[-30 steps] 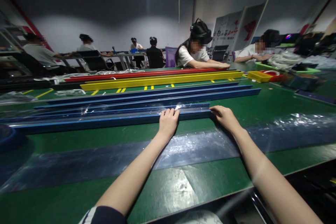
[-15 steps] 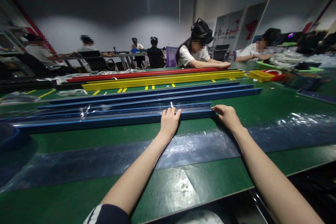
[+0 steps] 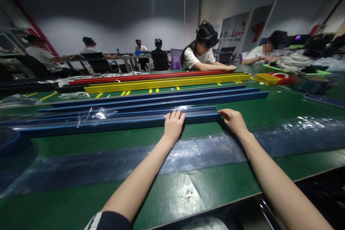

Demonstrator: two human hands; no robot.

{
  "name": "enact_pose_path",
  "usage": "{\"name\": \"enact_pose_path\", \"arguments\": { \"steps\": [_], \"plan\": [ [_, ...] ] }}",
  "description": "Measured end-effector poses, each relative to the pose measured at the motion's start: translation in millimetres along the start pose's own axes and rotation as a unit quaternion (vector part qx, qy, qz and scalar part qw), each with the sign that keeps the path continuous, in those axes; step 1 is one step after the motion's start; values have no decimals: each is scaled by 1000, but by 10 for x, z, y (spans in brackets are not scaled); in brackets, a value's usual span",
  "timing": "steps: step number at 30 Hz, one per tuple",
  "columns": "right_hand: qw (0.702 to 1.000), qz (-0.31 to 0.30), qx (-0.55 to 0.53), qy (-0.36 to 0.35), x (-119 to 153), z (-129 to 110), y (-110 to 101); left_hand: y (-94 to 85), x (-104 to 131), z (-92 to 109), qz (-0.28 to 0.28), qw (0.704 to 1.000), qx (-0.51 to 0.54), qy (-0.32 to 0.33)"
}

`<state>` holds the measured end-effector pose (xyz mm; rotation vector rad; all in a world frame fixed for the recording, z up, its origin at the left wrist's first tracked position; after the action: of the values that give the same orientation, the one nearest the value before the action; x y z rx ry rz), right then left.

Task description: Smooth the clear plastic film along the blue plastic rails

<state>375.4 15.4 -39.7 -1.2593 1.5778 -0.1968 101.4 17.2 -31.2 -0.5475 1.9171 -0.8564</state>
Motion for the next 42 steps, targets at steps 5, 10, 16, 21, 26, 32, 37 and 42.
{"name": "enact_pose_path", "arguments": {
  "steps": [5, 10, 16, 21, 26, 32, 37, 42],
  "plan": [
    [999, -37, -16, 15, 0, 10, 18, 35, 2, -11, -7, 1000, -10, -3],
    [998, -50, -25, 11, 7, 48, 66, 64, 0, -7, -2, 1000, -7, -21],
    [998, -38, -41, 20, 12, 59, 91, 75, 5, -6, -9, 1000, -5, -27],
    [997, -31, -64, 38, 4, 33, 90, 90, 9, -19, -17, 999, 14, -35],
    [995, -32, -71, 56, -2, 18, 82, 86, 17, -31, -18, 999, 27, -41],
    [995, -35, -71, 61, -5, 15, 84, 31, 47, -82, -11, 999, 11, -52],
    [995, -30, -72, 58, -4, 18, 90, 17, 93, -201, -16, 998, -18, -59],
    [995, -27, -73, 59, 0, 18, 91, 20, 114, -252, -27, 996, -43, -68]
  ]
}}
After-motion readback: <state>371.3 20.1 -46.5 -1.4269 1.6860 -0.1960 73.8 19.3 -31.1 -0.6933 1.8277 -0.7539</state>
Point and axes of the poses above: each hand's wrist, its own x-axis away from the middle knuckle, its own y-axis out of the palm, z = x × y, the point moved 1 cm from there along -x, towards the middle knuckle, and after that the axes turned 11 degrees about -x, right-handed, at the moved point
